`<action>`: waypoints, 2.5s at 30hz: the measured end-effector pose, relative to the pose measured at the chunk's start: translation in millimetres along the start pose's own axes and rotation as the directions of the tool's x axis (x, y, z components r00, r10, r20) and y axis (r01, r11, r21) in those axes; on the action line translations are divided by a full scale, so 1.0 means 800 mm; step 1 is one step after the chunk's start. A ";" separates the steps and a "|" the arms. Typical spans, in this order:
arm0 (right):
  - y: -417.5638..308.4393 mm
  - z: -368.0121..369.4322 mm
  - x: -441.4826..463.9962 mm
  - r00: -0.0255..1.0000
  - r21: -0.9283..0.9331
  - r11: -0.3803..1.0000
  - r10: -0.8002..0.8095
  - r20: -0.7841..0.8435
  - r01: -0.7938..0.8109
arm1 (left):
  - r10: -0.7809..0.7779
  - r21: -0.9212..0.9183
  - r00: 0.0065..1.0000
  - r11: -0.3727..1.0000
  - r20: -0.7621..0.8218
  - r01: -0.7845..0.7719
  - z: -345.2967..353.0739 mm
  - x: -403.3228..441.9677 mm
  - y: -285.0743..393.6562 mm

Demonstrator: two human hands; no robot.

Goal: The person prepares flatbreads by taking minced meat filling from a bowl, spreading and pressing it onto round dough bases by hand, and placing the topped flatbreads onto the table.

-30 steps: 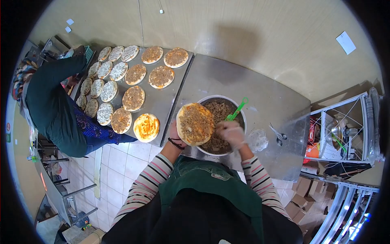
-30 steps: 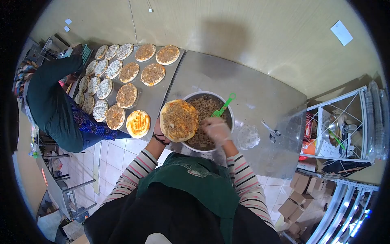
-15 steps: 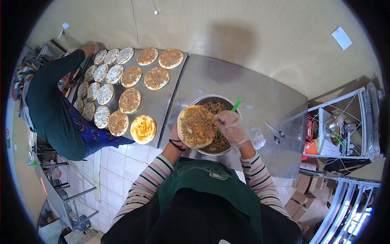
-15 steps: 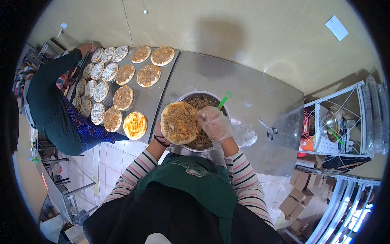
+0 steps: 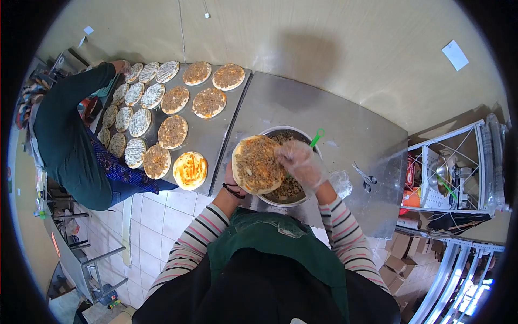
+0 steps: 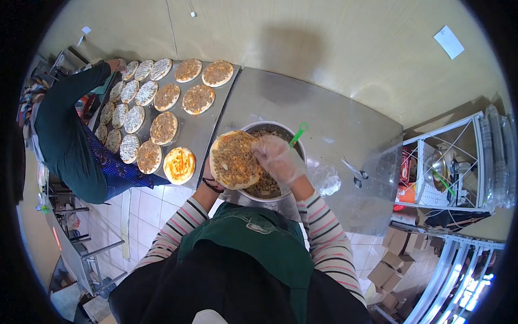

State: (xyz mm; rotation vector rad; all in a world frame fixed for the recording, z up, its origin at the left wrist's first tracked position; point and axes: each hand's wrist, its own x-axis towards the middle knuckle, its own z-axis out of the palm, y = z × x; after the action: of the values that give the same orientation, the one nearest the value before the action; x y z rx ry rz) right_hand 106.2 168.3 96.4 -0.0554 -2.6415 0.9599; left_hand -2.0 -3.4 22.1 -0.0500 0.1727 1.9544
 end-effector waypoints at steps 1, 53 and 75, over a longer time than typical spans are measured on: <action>-0.003 0.009 -0.014 0.994 -0.078 0.994 -0.080 -0.069 0.074 | 0.013 0.000 1.000 1.000 -0.011 -0.013 0.003 0.001 0.004; -0.043 0.003 -0.024 0.985 0.091 0.987 0.138 -0.103 -0.129 | 0.068 -0.005 0.994 0.998 -0.086 -0.068 0.012 0.016 0.002; -0.065 0.037 -0.023 0.996 -0.014 1.000 -0.016 -0.090 0.014 | 0.108 -0.006 0.994 0.994 -0.030 -0.108 0.020 0.027 -0.005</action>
State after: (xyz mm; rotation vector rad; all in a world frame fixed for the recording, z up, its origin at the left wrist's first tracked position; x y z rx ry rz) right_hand 118.0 107.2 103.1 -0.0798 -2.5626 0.9134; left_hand -6.0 20.2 35.0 -0.0763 0.1909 2.0633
